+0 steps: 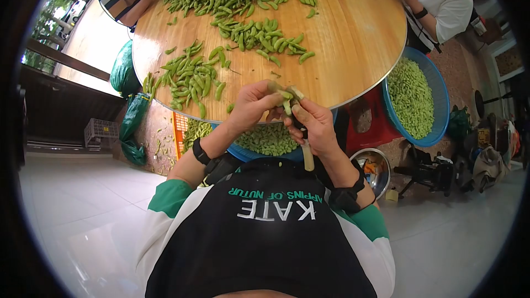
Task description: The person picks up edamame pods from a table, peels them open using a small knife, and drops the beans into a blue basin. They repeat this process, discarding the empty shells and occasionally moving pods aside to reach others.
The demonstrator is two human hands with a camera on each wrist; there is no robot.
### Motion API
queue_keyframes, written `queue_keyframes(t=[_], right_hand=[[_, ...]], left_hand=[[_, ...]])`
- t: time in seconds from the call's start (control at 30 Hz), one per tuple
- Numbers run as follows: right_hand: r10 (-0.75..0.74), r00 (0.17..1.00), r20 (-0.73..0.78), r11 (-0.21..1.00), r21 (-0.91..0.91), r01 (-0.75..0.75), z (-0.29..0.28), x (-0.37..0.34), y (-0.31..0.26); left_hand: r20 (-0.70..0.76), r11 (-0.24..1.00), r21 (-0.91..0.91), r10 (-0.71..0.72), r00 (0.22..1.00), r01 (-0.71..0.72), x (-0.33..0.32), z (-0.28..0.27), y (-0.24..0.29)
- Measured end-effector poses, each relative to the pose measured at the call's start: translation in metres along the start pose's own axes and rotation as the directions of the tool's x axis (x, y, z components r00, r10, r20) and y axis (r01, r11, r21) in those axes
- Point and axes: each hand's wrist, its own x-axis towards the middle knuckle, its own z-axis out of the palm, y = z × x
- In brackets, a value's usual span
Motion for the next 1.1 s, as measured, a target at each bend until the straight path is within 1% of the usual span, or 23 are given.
queue_keyframes(t=[0.03, 0.07, 0.13, 0.27, 0.33, 0.37, 0.4, 0.43, 0.47, 0.53, 0.6, 0.67, 0.7, 0.77, 0.8, 0.83, 0.87, 0.9, 0.93, 0.97, 1.0, 1.07, 1.1], right_hand=[[-0.018, 1.000, -0.008, 0.998, -0.067, 0.018, 0.001, -0.003, 0.000], [-0.015, 1.000, -0.011, 0.998, -0.066, 0.014, 0.000, -0.004, 0.001], [-0.009, 1.000, 0.021, 0.973, -0.231, 0.014, -0.003, -0.005, 0.001], [0.001, 0.999, 0.044, 0.952, -0.307, 0.013, -0.002, -0.009, -0.002], [-0.018, 0.999, 0.050, 0.878, -0.477, 0.040, -0.001, -0.011, -0.002], [-0.019, 0.999, 0.050, 0.878, -0.477, 0.040, -0.002, -0.010, -0.002], [-0.004, 0.999, 0.038, 0.909, -0.416, 0.019, -0.004, -0.009, -0.003], [0.011, 1.000, 0.026, 0.936, -0.352, -0.001, -0.006, -0.009, -0.004], [0.009, 1.000, 0.024, 0.936, -0.352, 0.000, -0.007, -0.010, -0.008], [0.036, 0.999, -0.039, 0.997, -0.067, -0.038, -0.010, -0.012, -0.019], [0.048, 0.998, -0.034, 0.998, -0.039, -0.050, -0.013, -0.013, -0.021], [0.059, 0.998, -0.026, 0.998, -0.013, -0.059, -0.013, -0.012, -0.019], [0.066, 0.998, -0.015, 0.996, -0.065, -0.067, -0.013, -0.011, -0.014], [0.079, 0.997, 0.001, 0.990, -0.115, -0.079, -0.009, -0.010, -0.005], [0.086, 0.996, 0.004, 0.991, -0.105, -0.086, -0.005, -0.009, -0.001], [0.091, 0.996, 0.008, 0.991, -0.096, -0.090, -0.004, -0.007, 0.001], [0.044, 0.999, -0.013, 0.993, -0.110, -0.045, -0.006, -0.004, 0.002], [0.042, 0.999, -0.011, 0.993, -0.107, -0.043, -0.010, -0.001, 0.003], [0.025, 0.998, -0.060, 0.993, -0.116, -0.032, -0.016, 0.001, 0.004], [0.006, 0.994, -0.109, 0.992, -0.125, -0.019, -0.021, 0.004, 0.006], [-0.001, 0.995, -0.103, 0.984, -0.178, -0.017, -0.027, 0.007, 0.007], [-0.029, 0.993, -0.114, 0.978, -0.207, 0.004, -0.029, 0.012, 0.008], [-0.049, 0.992, -0.119, 0.971, -0.240, 0.019, -0.030, 0.013, 0.007]], left_hand=[[0.054, 0.998, 0.017, 0.052, 0.997, -0.053, -0.001, 0.000, 0.003], [0.108, 0.994, 0.029, 0.102, 0.989, -0.106, -0.003, 0.001, 0.003], [0.099, 0.994, 0.028, 0.099, 0.990, -0.102, -0.005, 0.003, 0.002], [0.051, 0.991, 0.040, 0.127, 0.991, -0.129, -0.004, 0.007, -0.008], [0.040, 0.991, 0.031, 0.132, 0.990, -0.133, -0.001, 0.006, -0.018], [0.031, 0.990, 0.022, 0.136, 0.990, -0.137, -0.001, 0.005, -0.022], [0.033, 0.990, 0.022, 0.135, 0.990, -0.136, 0.000, 0.006, -0.021], [0.076, 0.990, 0.064, 0.120, 0.990, -0.125, 0.000, 0.006, -0.020], [0.118, 0.988, 0.107, 0.102, 0.988, -0.115, 0.000, 0.006, -0.017], [0.127, 0.982, 0.152, 0.095, 0.987, -0.114, -0.006, 0.009, -0.011], [0.134, 0.975, 0.196, 0.084, 0.987, -0.109, -0.012, 0.014, -0.008], [0.032, 0.910, 0.294, 0.296, 0.955, -0.292, -0.015, 0.017, -0.005], [0.029, 0.909, 0.296, 0.298, 0.954, -0.293, -0.017, 0.019, -0.004], [-0.023, 0.989, -0.030, 0.143, 0.989, -0.144, -0.023, 0.021, -0.003], [-0.030, 0.989, -0.025, 0.146, 0.989, -0.147, -0.025, 0.019, 0.000], [-0.079, 0.941, 0.312, 0.165, 0.983, -0.133, -0.028, 0.014, 0.004], [-0.117, 0.786, 0.612, 0.197, 0.973, -0.085, -0.030, 0.009, 0.008], [-0.117, 0.784, 0.615, 0.197, 0.973, -0.085, -0.029, -0.002, 0.006], [0.044, 0.434, 0.867, 0.421, 0.906, -0.244, -0.024, -0.018, 0.000], [0.279, -0.014, 0.946, 0.541, 0.793, -0.323, -0.021, -0.034, -0.004], [0.285, -0.019, 0.945, 0.539, 0.793, -0.327, -0.020, -0.046, -0.004], [0.373, -0.304, 0.921, 0.514, 0.773, -0.243, -0.020, -0.067, 0.000], [0.377, -0.305, 0.920, 0.514, 0.771, -0.247, -0.020, -0.078, 0.006]])
